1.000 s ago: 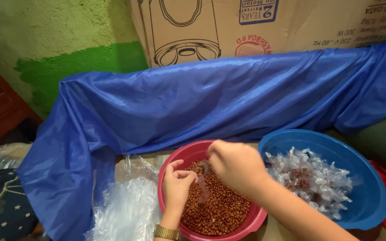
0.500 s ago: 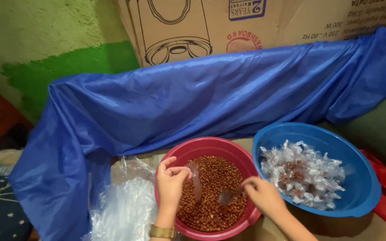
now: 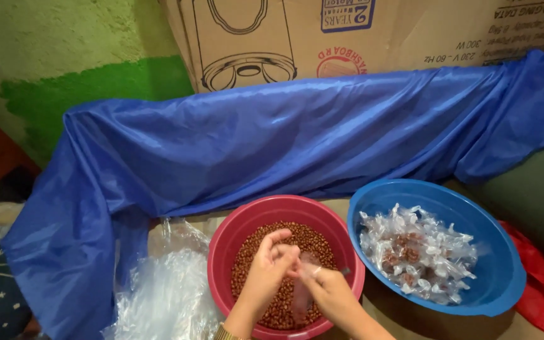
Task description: Scooping peanuts from a bowl into small plastic bags using a spoon and organizing them.
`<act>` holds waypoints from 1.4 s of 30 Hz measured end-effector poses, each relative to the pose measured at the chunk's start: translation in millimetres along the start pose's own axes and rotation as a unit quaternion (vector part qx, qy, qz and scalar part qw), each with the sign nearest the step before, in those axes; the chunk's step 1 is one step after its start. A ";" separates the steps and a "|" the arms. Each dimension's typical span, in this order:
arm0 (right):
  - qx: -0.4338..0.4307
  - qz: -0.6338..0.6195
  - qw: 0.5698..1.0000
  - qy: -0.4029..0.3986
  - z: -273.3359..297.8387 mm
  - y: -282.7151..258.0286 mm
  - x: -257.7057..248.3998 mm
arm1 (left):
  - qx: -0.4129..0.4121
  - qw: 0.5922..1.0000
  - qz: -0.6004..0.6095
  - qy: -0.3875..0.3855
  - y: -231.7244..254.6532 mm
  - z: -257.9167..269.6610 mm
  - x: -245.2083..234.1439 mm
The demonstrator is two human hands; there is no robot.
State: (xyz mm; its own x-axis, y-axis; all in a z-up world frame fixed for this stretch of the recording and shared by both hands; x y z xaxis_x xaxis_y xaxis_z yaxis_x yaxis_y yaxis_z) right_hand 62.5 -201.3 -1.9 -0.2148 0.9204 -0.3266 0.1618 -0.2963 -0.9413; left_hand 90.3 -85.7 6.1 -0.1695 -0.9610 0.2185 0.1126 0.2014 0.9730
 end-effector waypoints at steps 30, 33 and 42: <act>0.224 -0.233 0.946 0.007 -4.7 77.8 -34.0 | 0.051 0.885 -0.432 -0.164 -12.2 1.8 1.1; 0.171 -0.435 0.881 -0.069 -2.4 51.0 -23.1 | 0.087 0.887 -0.448 -0.070 11.4 2.6 2.7; 0.170 -0.435 0.852 -0.237 34.5 57.5 67.7 | -0.022 0.998 -0.020 -0.055 22.5 31.8 15.9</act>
State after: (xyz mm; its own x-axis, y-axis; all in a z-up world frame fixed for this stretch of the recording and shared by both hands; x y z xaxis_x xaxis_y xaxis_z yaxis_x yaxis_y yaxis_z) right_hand 24.0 -164.9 -81.0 -0.4887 0.6466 0.5858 -0.5278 0.3156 -0.7886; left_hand 59.0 -90.4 33.7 -0.2803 -0.9413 0.1879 0.1468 0.1514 0.9775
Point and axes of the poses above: each hand's wrist, its own z-axis away from the middle knuckle, its own x-axis out of the palm, y = z × x, the point moved 9 cm from there along -z, towards the middle knuckle, and after that the axes turned 2 degrees about z, right-handed, at the moved point
